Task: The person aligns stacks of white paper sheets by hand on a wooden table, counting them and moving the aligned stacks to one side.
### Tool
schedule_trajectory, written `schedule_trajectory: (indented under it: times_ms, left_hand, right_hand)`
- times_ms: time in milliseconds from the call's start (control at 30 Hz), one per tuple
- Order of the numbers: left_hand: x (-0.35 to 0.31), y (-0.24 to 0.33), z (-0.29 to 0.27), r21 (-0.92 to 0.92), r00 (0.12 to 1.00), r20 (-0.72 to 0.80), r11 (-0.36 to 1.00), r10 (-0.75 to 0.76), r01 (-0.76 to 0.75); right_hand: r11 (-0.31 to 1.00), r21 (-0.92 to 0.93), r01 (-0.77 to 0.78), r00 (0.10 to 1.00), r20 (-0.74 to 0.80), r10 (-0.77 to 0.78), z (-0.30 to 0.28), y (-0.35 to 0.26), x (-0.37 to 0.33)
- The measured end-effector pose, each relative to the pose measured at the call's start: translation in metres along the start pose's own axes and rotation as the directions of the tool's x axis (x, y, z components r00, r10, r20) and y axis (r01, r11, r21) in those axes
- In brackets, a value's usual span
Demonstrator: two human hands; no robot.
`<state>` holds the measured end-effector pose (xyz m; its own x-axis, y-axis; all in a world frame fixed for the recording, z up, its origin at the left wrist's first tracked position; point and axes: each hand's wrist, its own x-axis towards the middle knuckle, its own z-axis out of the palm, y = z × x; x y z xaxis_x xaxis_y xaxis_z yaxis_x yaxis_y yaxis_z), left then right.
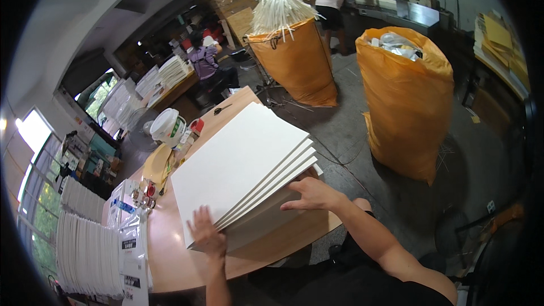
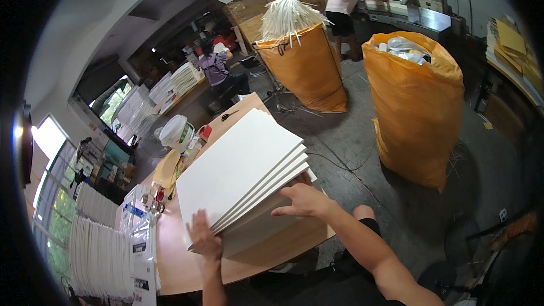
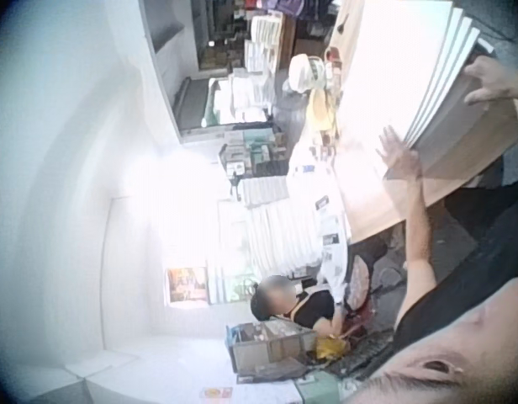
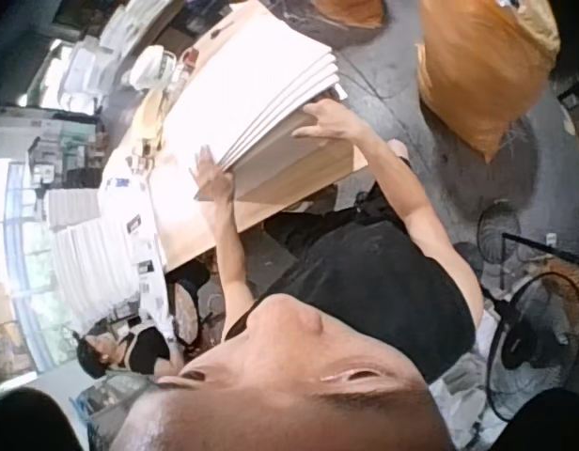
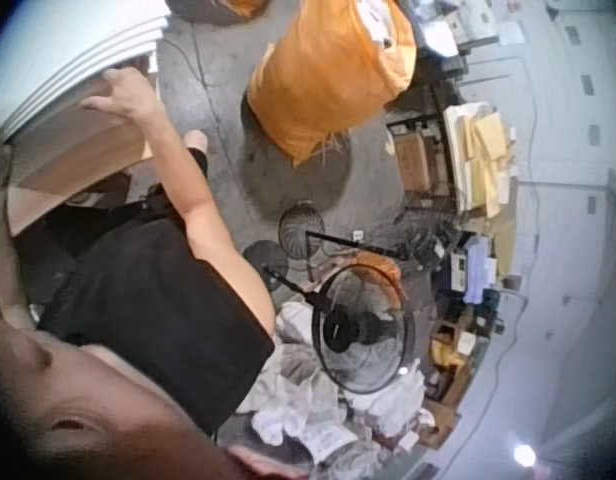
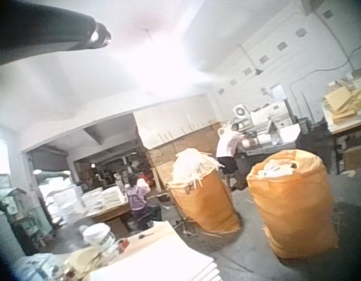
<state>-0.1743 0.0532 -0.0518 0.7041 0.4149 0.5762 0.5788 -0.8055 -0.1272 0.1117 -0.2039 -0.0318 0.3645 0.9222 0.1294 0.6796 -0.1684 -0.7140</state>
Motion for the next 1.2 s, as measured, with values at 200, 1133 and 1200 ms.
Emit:
schedule_trajectory:
  times_ms: [200,1133,1200]
  left_hand:
    - [-0.043,-0.072,-0.023,0.062,0.975,-0.218,0.996,-0.053,0.068]
    - [-0.102,-0.009,-0.097,-0.912,0.826,0.409,-0.154,-0.387,0.380]
    - [-0.134,-0.027,-0.110,-0.899,0.772,0.431,-0.145,-0.468,0.413]
  right_hand:
    - [0.965,-0.263,0.011,0.979,-0.194,-0.064,0.036,0.015,-0.006]
    - [0.304,0.933,0.193,0.980,-0.168,-0.107,0.068,-0.059,0.024]
    - [0.344,0.938,0.044,0.998,-0.057,0.028,0.095,-0.099,0.031]
